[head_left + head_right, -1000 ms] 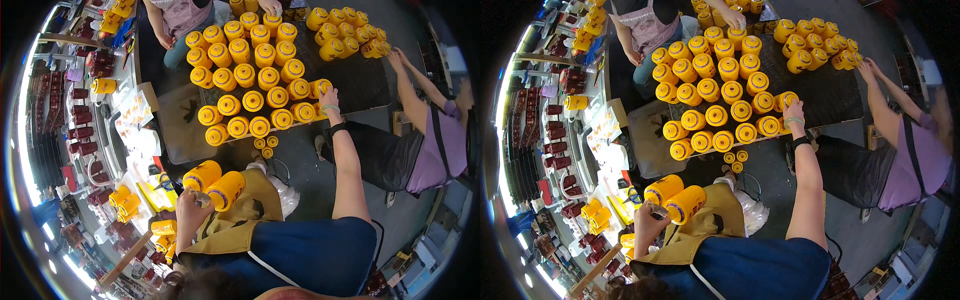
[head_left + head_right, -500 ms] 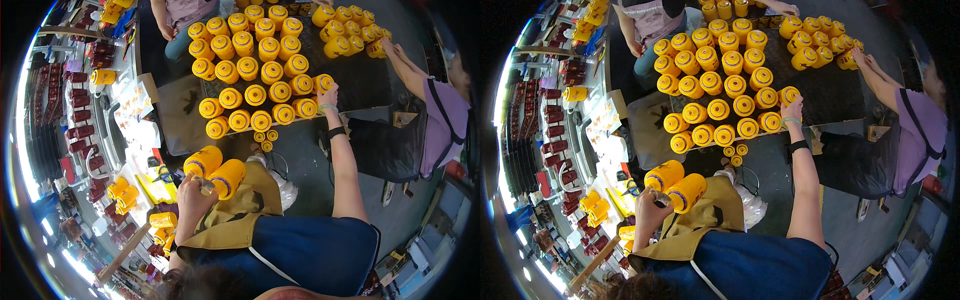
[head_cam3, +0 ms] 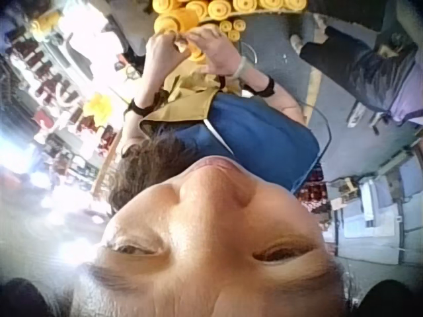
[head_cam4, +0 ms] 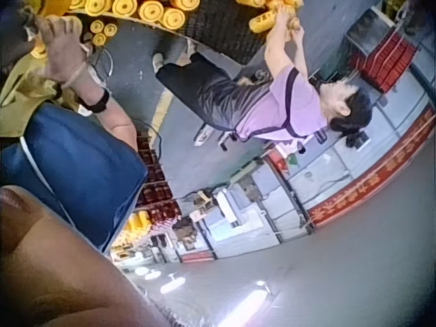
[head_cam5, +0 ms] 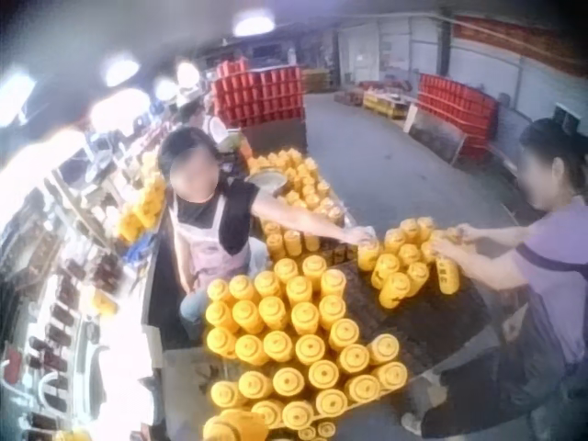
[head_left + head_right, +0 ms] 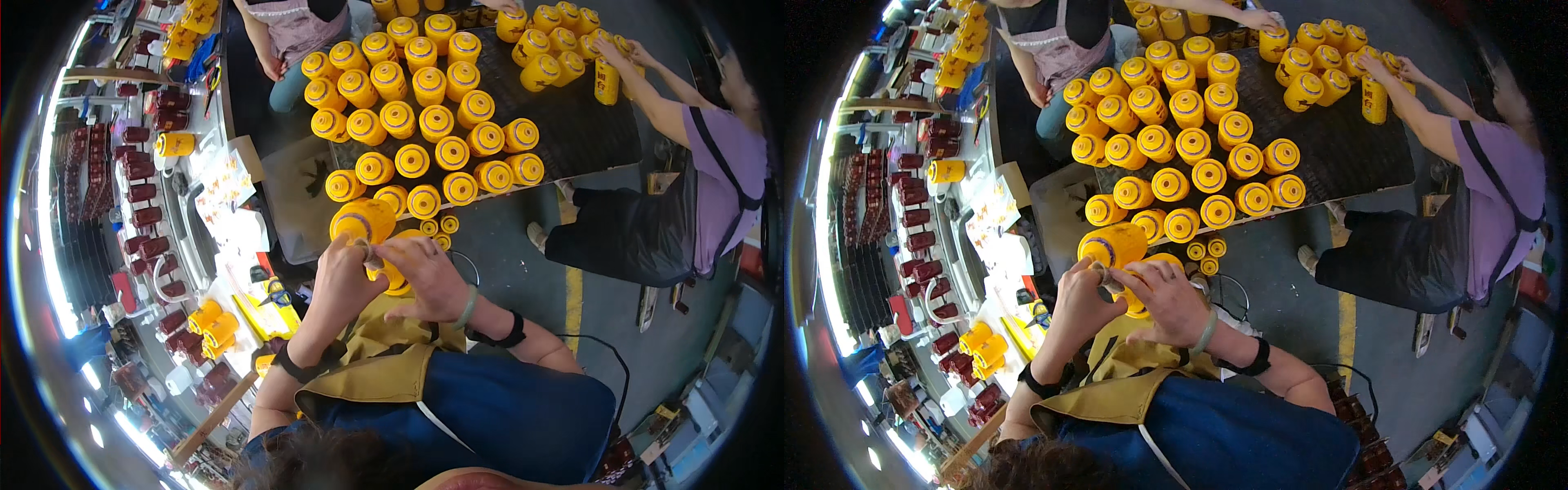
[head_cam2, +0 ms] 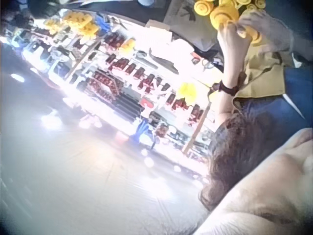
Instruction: Manually applying decorative labels and finishing touches to bottles in a factory setting.
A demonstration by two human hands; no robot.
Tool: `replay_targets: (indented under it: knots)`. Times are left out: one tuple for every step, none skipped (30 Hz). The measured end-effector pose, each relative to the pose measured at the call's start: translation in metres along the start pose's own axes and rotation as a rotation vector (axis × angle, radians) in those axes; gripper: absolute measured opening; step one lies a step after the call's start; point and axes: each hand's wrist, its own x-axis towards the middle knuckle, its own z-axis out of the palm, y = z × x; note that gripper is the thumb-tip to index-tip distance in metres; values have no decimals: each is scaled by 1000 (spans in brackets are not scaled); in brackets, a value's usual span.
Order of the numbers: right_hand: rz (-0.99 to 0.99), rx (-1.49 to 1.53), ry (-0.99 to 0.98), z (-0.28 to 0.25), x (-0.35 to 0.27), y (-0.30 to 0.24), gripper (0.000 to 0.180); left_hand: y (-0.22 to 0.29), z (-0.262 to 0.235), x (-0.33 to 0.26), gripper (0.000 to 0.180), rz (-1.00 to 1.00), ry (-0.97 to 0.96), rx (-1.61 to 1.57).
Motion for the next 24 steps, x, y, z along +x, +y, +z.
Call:
replay_targets:
  knots:
    - [3, -3, 15, 3, -2, 0, 94, 6, -1, 9, 16, 22, -18, -2]
    - [86, -74, 81, 6, -8, 3, 93, 14, -3, 16, 16, 41, -28, 1]
    - [171, -144, 148, 8, -12, 7, 93, 22, -5, 22, 16, 82, -46, 7]
    - [187, -152, 166, 9, -15, 10, 93, 28, -4, 30, 17, 124, -65, 12]
    - [196, -135, 233, 10, -17, 13, 92, 31, -3, 35, 16, 150, -85, 38]
    - [203, -118, 303, 9, -18, 15, 91, 34, -1, 42, 16, 172, -98, 41]
    - [189, -165, 346, 6, -19, 16, 88, 35, 2, 48, 20, 232, -95, 48]
    - [203, -173, 366, 3, -21, 19, 88, 39, 5, 56, 24, 292, -92, 55]
    - [211, -200, 395, 0, -24, 22, 87, 45, 6, 63, 25, 272, -165, 93]
    - [218, -227, 424, -4, -27, 25, 86, 54, 5, 70, 25, 293, -176, 99]
    - [229, -232, 443, -8, -30, 26, 86, 64, 4, 76, 26, 349, -190, 113]
    - [246, -254, 471, -15, -34, 25, 85, 73, 2, 82, 27, 406, -204, 127]
    - [262, -276, 499, -22, -38, 24, 84, 81, 0, 89, 29, 427, -240, 169]
    - [274, -281, 517, -29, -44, 25, 84, 93, -4, 96, 29, 445, -250, 175]
    - [319, -255, 533, -36, -52, 27, 84, 105, -8, 102, 30, 407, -308, 119]
    - [364, -229, 548, -43, -60, 28, 85, 114, -9, 108, 31, 368, -366, 63]
    - [364, -238, 602, -51, -69, 28, 85, 114, -7, 114, 30, 441, -350, 67]
    - [372, -247, 619, -60, -80, 27, 85, 114, -4, 123, 30, 460, -357, 72]
    - [402, -266, 672, -69, -92, 26, 85, 115, 2, 133, 29, 526, -287, 120]
    - [426, -280, 721, -77, -104, 25, 84, 115, 8, 142, 27, 585, -211, 170]
    - [439, -321, 776, -84, -115, 24, 82, 114, 14, 151, 23, 650, -170, 157]
    - [440, -323, 785, -90, -127, 23, 82, 119, 16, 159, 23, 659, -171, 161]
    - [494, -352, 838, -96, -139, 24, 82, 127, 18, 168, 19, 722, -127, 208]
    - [546, -383, 887, -101, -151, 25, 81, 133, 21, 178, 14, 783, -78, 251]
